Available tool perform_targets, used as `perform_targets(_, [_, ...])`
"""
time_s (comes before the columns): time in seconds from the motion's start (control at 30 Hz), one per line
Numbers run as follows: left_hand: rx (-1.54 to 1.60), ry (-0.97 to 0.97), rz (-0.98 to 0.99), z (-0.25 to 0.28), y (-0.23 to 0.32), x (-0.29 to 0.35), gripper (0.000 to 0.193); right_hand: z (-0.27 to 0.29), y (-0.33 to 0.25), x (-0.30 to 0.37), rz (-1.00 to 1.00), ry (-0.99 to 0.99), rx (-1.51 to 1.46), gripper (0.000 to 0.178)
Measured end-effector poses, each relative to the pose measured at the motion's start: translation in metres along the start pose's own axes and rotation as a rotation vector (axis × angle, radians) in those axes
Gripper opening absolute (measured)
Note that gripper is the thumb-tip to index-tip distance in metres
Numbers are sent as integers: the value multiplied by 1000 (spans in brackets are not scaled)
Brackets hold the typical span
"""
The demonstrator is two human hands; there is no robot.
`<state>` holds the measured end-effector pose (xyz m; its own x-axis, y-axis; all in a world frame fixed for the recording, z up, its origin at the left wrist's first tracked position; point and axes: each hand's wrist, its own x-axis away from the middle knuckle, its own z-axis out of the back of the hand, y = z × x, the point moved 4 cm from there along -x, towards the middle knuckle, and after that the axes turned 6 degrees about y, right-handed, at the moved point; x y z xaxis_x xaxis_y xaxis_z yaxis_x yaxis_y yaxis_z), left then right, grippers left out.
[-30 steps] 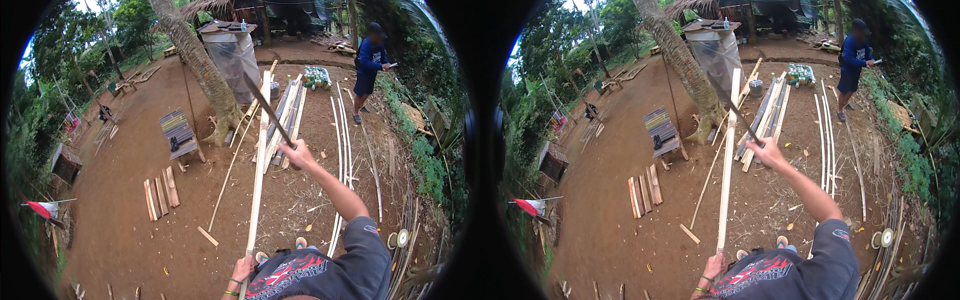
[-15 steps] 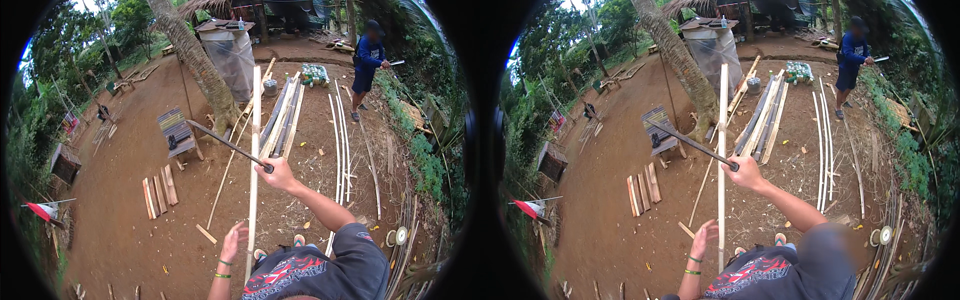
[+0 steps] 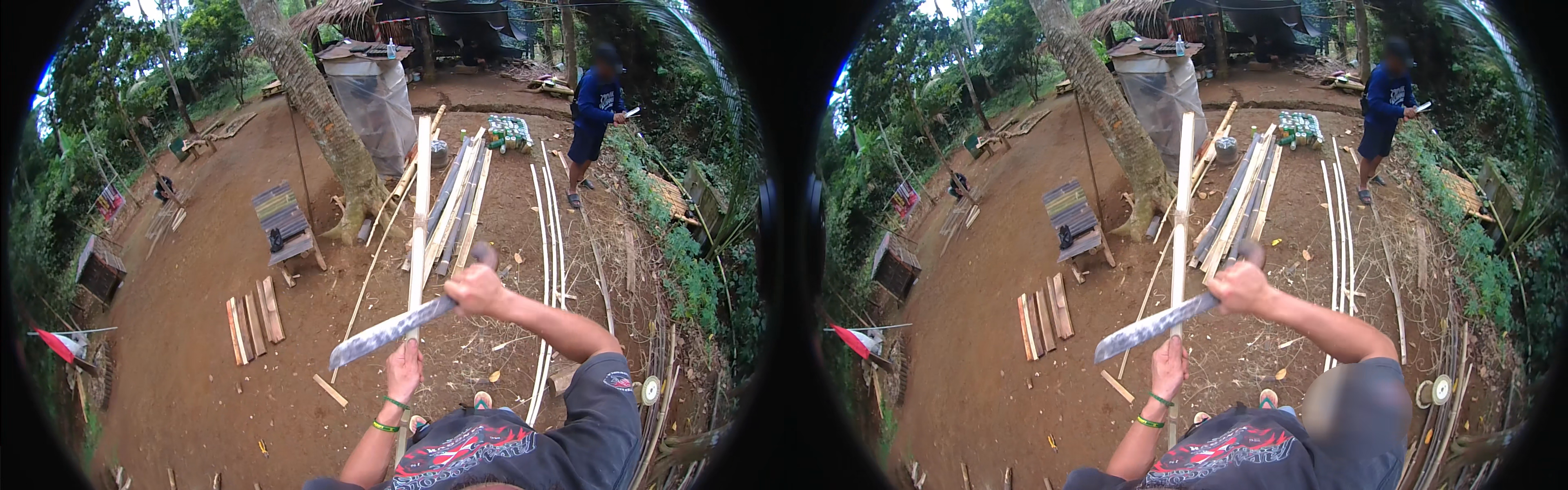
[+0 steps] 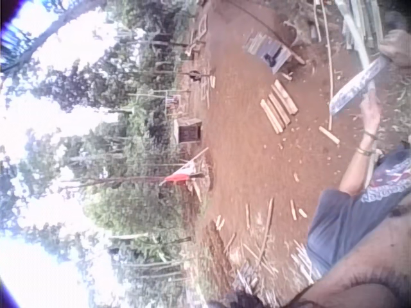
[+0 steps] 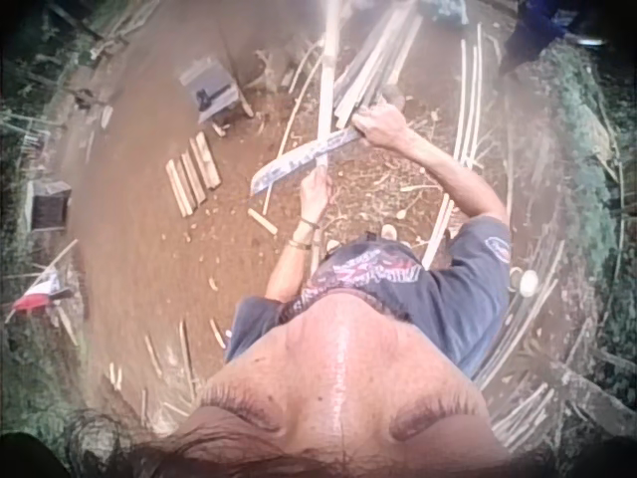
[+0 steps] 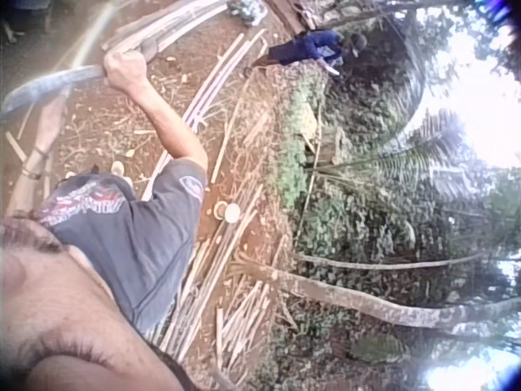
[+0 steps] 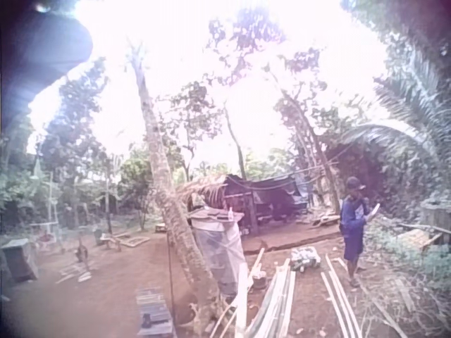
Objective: The person uses a machete to shave and shape a long, thin piece of light-colored wood. They hold the wood with one hand and repeatedly strike it with the blade to remove thin strips, refining the wood's profile. The person occasionally pauses to inspect the wood and adjust their grip before continuing the shaping process.
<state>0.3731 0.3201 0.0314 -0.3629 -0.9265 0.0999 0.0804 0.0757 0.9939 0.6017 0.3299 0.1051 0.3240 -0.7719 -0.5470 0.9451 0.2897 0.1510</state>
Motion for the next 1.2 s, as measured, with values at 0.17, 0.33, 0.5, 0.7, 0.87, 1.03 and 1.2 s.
perform_targets(0.17, [70,-106,104,-14,-11,19,47,76,174,-31,-821,171,159,27])
perform_targets(0.33, [3,-26,49,5,-47,7,47,30,66,-18,-369,-82,-9,24])
perform_targets(0.5, [42,-54,120,10,-31,19,48,-10,42,-4,-24,-27,-24,18])
perform_targets(0.7, [95,-100,194,27,-70,56,50,52,214,-13,-867,368,137,20])
perform_targets(0.87, [42,-32,299,32,-71,39,57,4,92,9,-595,222,-293,22])
perform_targets(1.03, [72,-35,120,33,-51,29,57,-33,-64,20,-159,-6,-368,17])
perform_targets(1.2, [-116,0,-61,45,-75,28,53,-31,-38,-8,-105,-36,-256,17])
